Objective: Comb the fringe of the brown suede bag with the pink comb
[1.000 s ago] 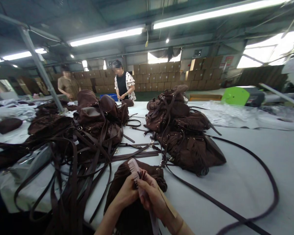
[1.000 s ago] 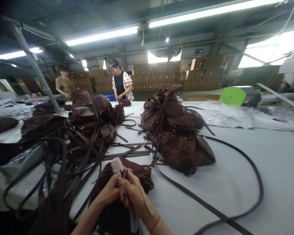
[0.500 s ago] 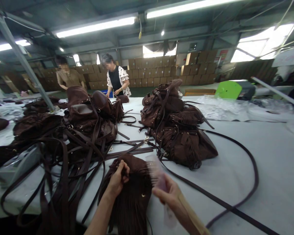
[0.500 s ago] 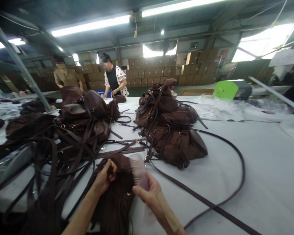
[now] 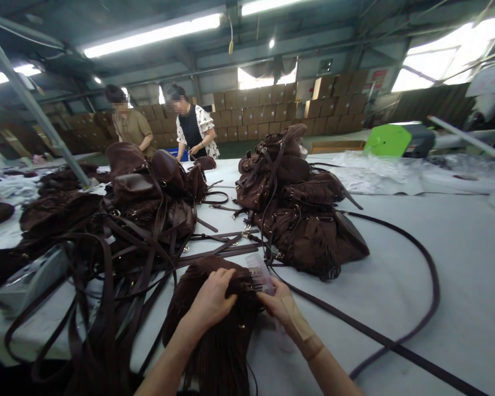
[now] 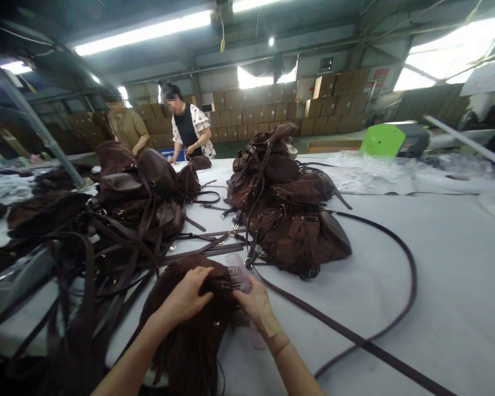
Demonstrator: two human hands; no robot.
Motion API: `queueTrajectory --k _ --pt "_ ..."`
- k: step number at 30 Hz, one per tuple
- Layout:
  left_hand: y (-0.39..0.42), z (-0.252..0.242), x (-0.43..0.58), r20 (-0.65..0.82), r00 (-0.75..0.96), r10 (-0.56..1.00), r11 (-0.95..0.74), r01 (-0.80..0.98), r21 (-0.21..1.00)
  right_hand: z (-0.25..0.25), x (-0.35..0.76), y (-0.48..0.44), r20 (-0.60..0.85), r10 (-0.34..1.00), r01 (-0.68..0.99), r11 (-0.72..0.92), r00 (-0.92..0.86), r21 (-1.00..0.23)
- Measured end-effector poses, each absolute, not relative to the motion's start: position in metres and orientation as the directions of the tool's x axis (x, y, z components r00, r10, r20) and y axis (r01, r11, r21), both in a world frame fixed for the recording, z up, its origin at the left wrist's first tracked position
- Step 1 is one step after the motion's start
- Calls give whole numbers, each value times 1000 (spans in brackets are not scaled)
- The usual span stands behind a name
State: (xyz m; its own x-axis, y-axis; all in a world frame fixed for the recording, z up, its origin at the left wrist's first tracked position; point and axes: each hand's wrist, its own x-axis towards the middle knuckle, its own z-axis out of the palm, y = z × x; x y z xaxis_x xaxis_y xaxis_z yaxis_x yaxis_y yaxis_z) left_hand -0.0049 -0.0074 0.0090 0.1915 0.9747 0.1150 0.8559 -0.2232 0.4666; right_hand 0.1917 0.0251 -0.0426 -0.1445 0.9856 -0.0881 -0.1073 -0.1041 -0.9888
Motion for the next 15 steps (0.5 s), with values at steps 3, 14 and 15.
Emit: queueTrajectory --k 3,14,15 --pt "10 -15 13 -2 219 976 -201 899 388 -32 198 32 -70 988 -91 -83 -135 -992" --pt "32 -56 -5 -45 -27 999 50 226 973 41 167 30 41 965 -261 -29 -258 -965" --pt "33 -58 -8 -54 -77 996 68 179 982 42 172 28 40 977 -263 -18 -212 -965"
